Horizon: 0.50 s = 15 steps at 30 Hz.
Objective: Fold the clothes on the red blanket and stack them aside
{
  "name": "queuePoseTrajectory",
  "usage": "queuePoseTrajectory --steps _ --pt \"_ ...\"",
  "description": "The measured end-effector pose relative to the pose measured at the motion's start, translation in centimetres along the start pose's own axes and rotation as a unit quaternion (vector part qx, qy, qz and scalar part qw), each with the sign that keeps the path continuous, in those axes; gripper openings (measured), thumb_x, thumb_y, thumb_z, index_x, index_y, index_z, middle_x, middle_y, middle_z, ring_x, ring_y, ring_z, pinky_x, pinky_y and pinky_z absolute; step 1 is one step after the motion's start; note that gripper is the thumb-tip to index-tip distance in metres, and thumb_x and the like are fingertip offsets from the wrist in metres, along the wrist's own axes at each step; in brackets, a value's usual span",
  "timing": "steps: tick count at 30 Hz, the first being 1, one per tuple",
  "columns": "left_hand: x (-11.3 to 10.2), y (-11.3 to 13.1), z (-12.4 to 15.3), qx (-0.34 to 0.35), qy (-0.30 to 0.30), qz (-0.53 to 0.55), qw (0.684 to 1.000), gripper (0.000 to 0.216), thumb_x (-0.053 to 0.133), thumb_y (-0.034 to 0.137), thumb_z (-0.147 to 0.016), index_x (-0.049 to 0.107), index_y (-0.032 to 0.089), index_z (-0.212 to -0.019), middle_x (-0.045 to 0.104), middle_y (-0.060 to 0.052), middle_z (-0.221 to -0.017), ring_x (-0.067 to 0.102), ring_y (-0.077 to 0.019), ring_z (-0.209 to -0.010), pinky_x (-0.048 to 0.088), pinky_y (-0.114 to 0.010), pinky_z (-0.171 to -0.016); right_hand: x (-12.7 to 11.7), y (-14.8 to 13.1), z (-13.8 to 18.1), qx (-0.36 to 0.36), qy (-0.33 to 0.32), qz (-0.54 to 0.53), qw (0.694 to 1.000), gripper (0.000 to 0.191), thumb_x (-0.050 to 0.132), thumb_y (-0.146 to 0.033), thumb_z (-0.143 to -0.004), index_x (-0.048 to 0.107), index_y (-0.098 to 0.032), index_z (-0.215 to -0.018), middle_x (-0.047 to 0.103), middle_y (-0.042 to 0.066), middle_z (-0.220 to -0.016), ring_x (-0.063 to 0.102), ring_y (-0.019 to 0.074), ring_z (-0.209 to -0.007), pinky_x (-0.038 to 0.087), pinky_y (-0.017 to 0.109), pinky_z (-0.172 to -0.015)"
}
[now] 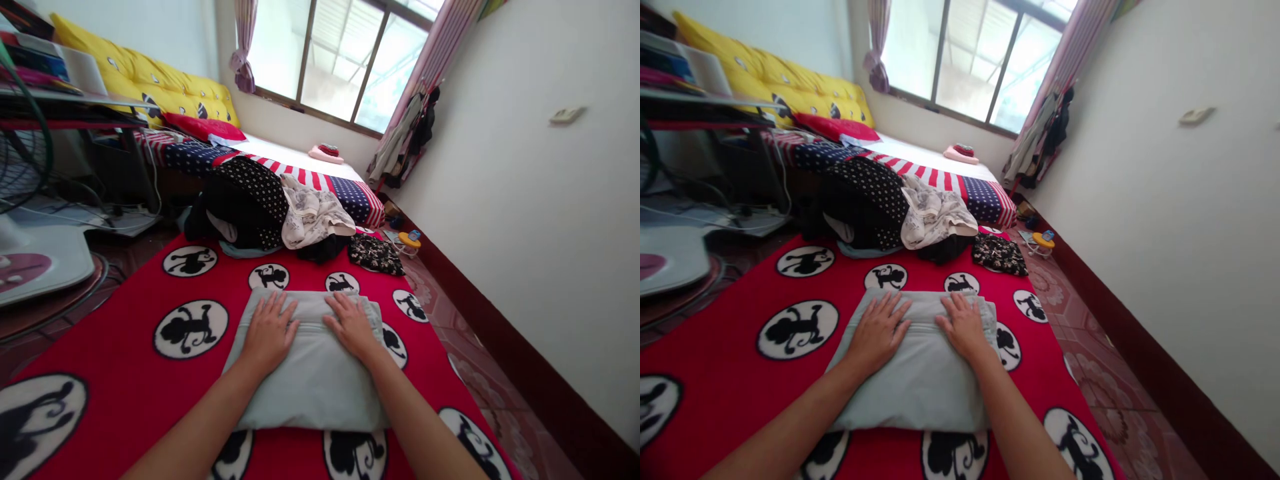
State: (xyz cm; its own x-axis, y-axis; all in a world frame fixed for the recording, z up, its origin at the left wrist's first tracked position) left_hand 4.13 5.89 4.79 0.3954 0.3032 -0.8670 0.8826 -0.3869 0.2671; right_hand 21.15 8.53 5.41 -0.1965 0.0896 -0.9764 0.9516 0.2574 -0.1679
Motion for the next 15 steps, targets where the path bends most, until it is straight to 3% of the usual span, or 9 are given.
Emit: queuePoseTrajectory --steps 4,7,9,12,15 --pt "0.1 0.1 0.1 0.004 0.000 0.018 1.000 0.044 0.049 0.035 -0.091 0.056 0.020 -0.132 0.050 -0.013 -0.141 0.039 -0.0323 -0.135 0.026 -0.052 -0.113 2.2 2.1 0.4 0.033 -0.004 0.039 0.999 0.048 0.034 -0.043 -0.097 0.038 -0.029 -0.144 0.032 0.004 -0.154 0.024 0.0235 -0.143 0.016 0.048 -0.114" --pt "-1.1 -0.4 0.2 0.002 0.022 0.036 0.999 0.040 0.051 0.032 -0.089 0.061 0.020 -0.126 0.049 -0.012 -0.142 0.039 -0.0308 -0.135 0.030 -0.048 -0.112 1.4 3.3 0.0 0.069 0.017 0.059 0.996 0.044 0.037 -0.039 -0.097 0.046 -0.027 -0.139 0.039 0.008 -0.150 0.030 0.0253 -0.140 0.019 0.051 -0.112" --pt "-2.8 -2.0 0.4 -0.036 0.058 0.032 0.997 0.038 0.052 0.029 -0.088 0.061 0.020 -0.124 0.047 -0.013 -0.143 0.041 -0.0307 -0.133 0.034 -0.046 -0.108 -0.1 3.0 0.4 0.095 0.059 0.064 0.992 0.041 0.041 -0.032 -0.095 0.053 -0.021 -0.132 0.044 0.012 -0.146 0.034 0.0281 -0.137 0.022 0.052 -0.110" --pt "-4.6 -7.1 1.3 -0.173 0.088 0.037 0.980 0.046 0.053 0.033 -0.087 0.055 0.017 -0.130 0.059 -0.016 -0.127 0.055 -0.0311 -0.116 0.044 -0.043 -0.096 -2.5 -0.6 2.1 0.074 0.139 0.010 0.987 0.035 0.047 -0.023 -0.090 0.060 -0.016 -0.121 0.054 0.015 -0.133 0.045 0.0271 -0.125 0.032 0.046 -0.106" --pt "-3.7 -11.2 2.3 -0.280 0.031 0.132 0.950 0.056 0.053 0.047 -0.084 0.055 0.014 -0.130 0.071 -0.012 -0.097 0.066 -0.0295 -0.093 0.049 -0.039 -0.085 -3.1 -5.8 4.0 0.025 0.146 -0.115 0.982 0.027 0.050 -0.025 -0.088 0.064 -0.021 -0.110 0.064 0.008 -0.111 0.058 0.0216 -0.103 0.045 0.035 -0.091"
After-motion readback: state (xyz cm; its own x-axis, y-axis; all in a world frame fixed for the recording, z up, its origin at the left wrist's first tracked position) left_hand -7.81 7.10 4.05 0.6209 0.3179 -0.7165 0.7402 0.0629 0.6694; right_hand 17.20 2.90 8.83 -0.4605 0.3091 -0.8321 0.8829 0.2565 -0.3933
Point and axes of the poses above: each hand's wrist, its own z-axis away from the middle knuckle, its own x-axis out of the palm, y = z × x, the point moved 10 cm from there along -z, towards the middle knuckle
